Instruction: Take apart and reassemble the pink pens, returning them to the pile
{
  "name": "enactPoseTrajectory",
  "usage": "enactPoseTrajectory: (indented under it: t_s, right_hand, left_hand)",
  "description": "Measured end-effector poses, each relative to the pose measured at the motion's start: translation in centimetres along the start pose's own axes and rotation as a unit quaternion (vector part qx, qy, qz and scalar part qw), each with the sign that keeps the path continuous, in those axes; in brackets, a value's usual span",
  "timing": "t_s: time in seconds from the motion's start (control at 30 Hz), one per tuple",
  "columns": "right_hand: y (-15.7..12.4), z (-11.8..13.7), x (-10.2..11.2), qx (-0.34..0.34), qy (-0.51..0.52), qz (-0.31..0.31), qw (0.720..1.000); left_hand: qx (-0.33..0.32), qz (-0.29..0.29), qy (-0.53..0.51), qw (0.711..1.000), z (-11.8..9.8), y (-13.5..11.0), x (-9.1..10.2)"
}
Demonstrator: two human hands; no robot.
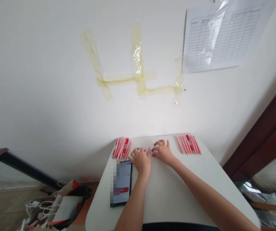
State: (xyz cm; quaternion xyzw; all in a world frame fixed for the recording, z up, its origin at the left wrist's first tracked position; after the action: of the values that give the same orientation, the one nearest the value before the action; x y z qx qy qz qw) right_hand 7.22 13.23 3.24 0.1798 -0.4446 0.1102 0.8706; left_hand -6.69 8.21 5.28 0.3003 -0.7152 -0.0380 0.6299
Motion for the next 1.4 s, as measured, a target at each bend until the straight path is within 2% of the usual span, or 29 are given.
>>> enactPoseTrajectory:
  t_s: [0.63, 0.8, 0.97, 1.13, 1.23, 1.4]
  right_hand:
    - [-0.1, 0.0, 0.2, -0.002, 0.007, -0.002, 1.0]
    - [0.0, -0.5, 1.8, -0.006, 0.037, -0.05, 0.998]
    - [-0.9, -2.5, 5.1, 0.024, 0.064, -0.112, 0.991]
    - [-2.8, -6.7, 7.6, 0.028, 0.053, -0.146, 0.987]
    - [-4.0, -8.2, 7.5, 0.034, 0.023, -0.136, 0.99]
    - [-5.4, -7.9, 6.2, 0.064, 0.01, -0.12, 0.991]
  left_hand:
    - [-0.002, 0.004, -0.002, 1.0, 0.0, -0.1, 0.0]
    - [0.0, 0.013, -0.005, 1.0, 0.0, 0.0, 0.0]
    - [0.004, 0.02, -0.01, 1.0, 0.0, 0.1, 0.0]
    - [-0.003, 0.027, -0.013, 1.0, -0.2, 0.0, -0.2]
    - [-0.008, 0.03, -0.015, 0.999, -0.4, 0.0, -0.4]
    - [-0.03, 0.031, -0.024, 0.999, -0.9, -0.2, -0.7]
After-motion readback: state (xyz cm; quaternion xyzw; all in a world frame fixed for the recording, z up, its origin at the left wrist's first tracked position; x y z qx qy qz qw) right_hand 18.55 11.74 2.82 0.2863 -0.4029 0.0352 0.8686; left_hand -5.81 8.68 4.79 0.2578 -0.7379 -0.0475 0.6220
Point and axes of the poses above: each hand's wrist, its own y-axis towards the middle knuckle, its own x-axis out of the back of the hand, z = x × y, the point moved 9 cm from there along y, towards the middle knuckle, and after that the axes turned 12 degrees about y, right-handed, at the moved point
